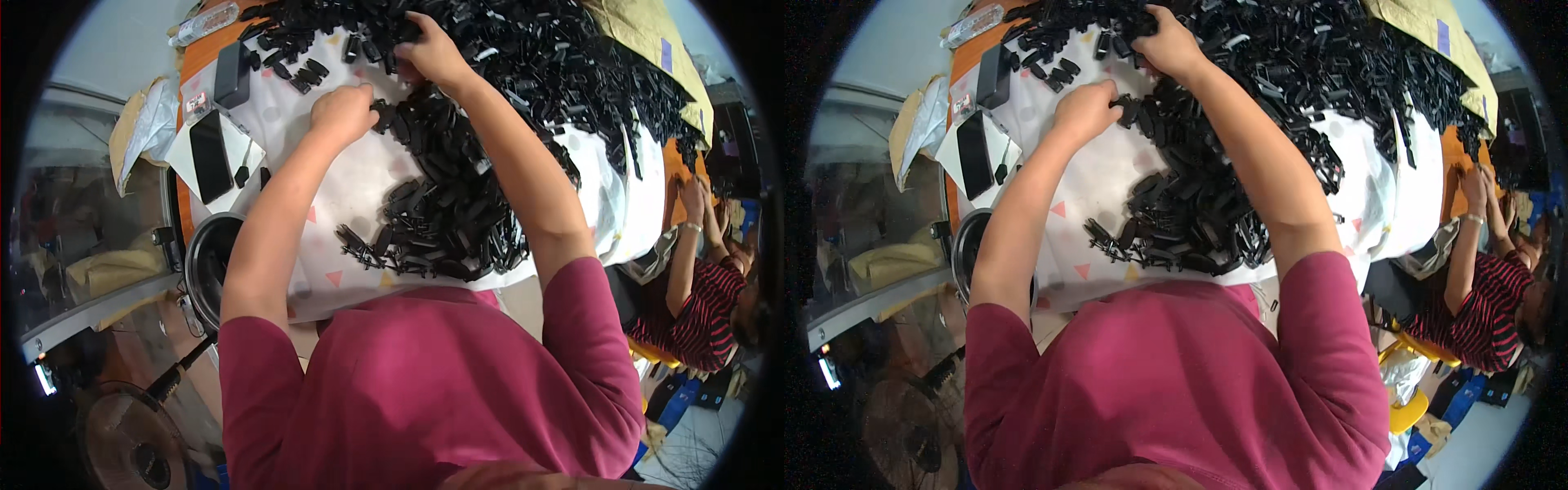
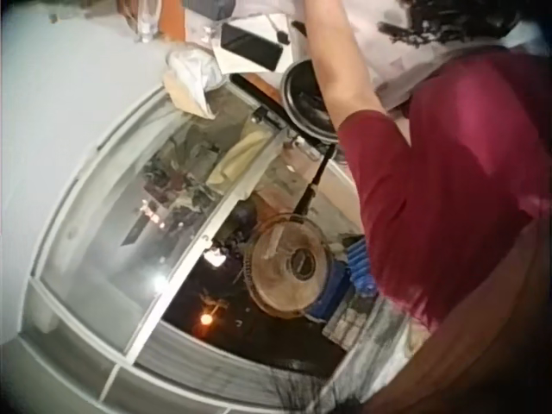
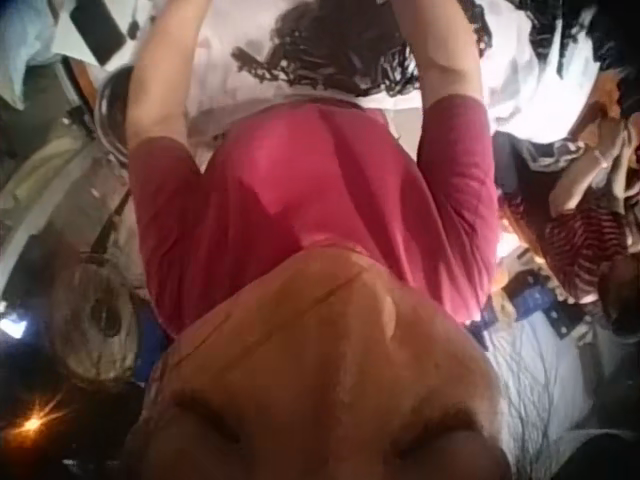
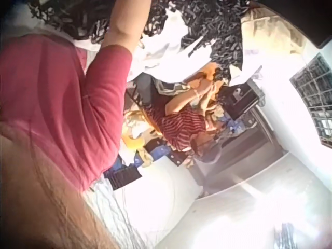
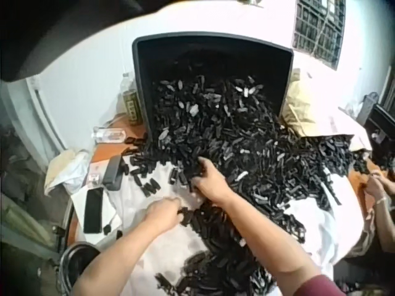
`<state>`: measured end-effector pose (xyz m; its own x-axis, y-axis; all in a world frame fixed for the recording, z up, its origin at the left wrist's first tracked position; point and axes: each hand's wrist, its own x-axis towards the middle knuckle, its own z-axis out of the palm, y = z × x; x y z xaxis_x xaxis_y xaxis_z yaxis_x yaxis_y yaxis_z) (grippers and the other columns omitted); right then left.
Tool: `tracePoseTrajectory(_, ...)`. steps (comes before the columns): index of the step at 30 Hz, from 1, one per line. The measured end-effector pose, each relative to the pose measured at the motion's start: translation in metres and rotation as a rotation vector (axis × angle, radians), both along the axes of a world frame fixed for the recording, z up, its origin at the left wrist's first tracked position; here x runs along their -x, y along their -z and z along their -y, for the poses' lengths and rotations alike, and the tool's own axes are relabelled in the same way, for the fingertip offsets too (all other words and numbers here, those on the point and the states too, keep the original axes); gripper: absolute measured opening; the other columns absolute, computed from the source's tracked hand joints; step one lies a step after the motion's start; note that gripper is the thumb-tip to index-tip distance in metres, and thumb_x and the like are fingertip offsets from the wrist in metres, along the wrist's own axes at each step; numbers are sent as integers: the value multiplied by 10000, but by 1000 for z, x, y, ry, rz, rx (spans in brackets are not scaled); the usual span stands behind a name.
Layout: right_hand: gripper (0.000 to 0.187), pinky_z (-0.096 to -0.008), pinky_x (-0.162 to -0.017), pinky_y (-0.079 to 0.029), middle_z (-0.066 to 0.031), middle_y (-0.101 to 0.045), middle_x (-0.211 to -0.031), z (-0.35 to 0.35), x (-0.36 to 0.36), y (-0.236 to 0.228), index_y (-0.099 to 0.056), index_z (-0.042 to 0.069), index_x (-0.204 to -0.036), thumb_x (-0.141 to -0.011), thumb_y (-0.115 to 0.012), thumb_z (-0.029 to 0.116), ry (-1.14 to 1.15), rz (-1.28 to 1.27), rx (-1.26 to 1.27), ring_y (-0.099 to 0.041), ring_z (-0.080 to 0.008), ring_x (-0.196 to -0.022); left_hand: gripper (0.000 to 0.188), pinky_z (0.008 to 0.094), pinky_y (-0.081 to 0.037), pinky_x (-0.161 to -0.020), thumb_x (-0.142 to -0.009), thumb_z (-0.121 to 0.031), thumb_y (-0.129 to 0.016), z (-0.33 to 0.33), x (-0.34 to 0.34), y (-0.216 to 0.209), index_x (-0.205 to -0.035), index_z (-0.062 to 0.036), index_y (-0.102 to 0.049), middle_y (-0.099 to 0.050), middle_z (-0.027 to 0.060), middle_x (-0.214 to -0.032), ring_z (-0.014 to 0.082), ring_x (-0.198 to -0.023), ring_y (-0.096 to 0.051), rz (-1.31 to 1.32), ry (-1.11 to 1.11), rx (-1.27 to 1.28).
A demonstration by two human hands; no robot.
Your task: The person assembles small black plastic components by snapping them together by hand on a workbench.
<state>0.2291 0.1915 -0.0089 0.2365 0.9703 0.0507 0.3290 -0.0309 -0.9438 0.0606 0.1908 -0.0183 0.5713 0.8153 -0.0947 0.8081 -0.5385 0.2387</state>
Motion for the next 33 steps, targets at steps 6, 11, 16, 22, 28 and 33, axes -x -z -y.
tracePoseTrajectory(6, 288, -262, -621, -527, -125, -602, -894, 63, 28, -35, -482, -24, -1074, -798, -560, 8, -71, -681, -109, -621, -189, -709, 228, 285, -434, -585, -670, -194, -691, 18, 15, -14, -810, -39, -600, -604, 71, -706, 165, -627, -556, 615, -243, 282)
tracePoseTrajectory(11, 313, -220, -566, -498, -112, -609, -868, 107, 40, -62, -522, -46, -1068, -765, -594, -16, -40, -795, -147, -579, -132, -610, 173, 180, -387, -552, -704, -94, -711, 74, 17, -51, -763, -20, -566, -593, 14, -803, 41, -625, -473, 1368, -206, 521)
tracePoseTrajectory(16, 268, -203, -530, -465, -73, -589, -874, 137, 43, -69, -569, -31, -1038, -774, -598, -1, -65, -468, -233, -541, -98, -627, 277, 164, -370, -493, -703, -53, -700, 92, 11, -73, -934, -11, -553, -577, 34, -828, 53, -559, -466, 1547, -191, 538)
tracePoseTrajectory(22, 359, -219, -633, -447, -95, -572, -905, 148, 34, -75, -608, 59, -1038, -701, -623, -65, -58, 240, -638, -558, -157, -759, 346, 160, -383, -546, -703, -97, -716, 101, 19, -78, -1010, -5, -585, -573, -5, -726, 31, -605, -475, 1431, -209, 641)
tracePoseTrajectory(28, 345, -235, -627, -465, -96, -572, -907, 154, 23, -82, -608, 40, -1018, -702, -600, -99, -168, 350, -606, -568, -166, -750, 319, 164, -375, -493, -707, -36, -689, 101, 23, -81, -1005, -9, -578, -578, 15, -748, 44, -549, -463, 1262, -97, 363)
tracePoseTrajectory(33, 355, -235, -620, -464, -103, -568, -906, 165, 35, -73, -594, 27, -1027, -696, -601, -101, -117, 303, -578, -571, -184, -744, 273, 166, -399, -547, -716, -40, -687, 104, 23, -81, -968, 16, -597, -595, 14, -821, 47, -585, -473, 1352, -144, 598)
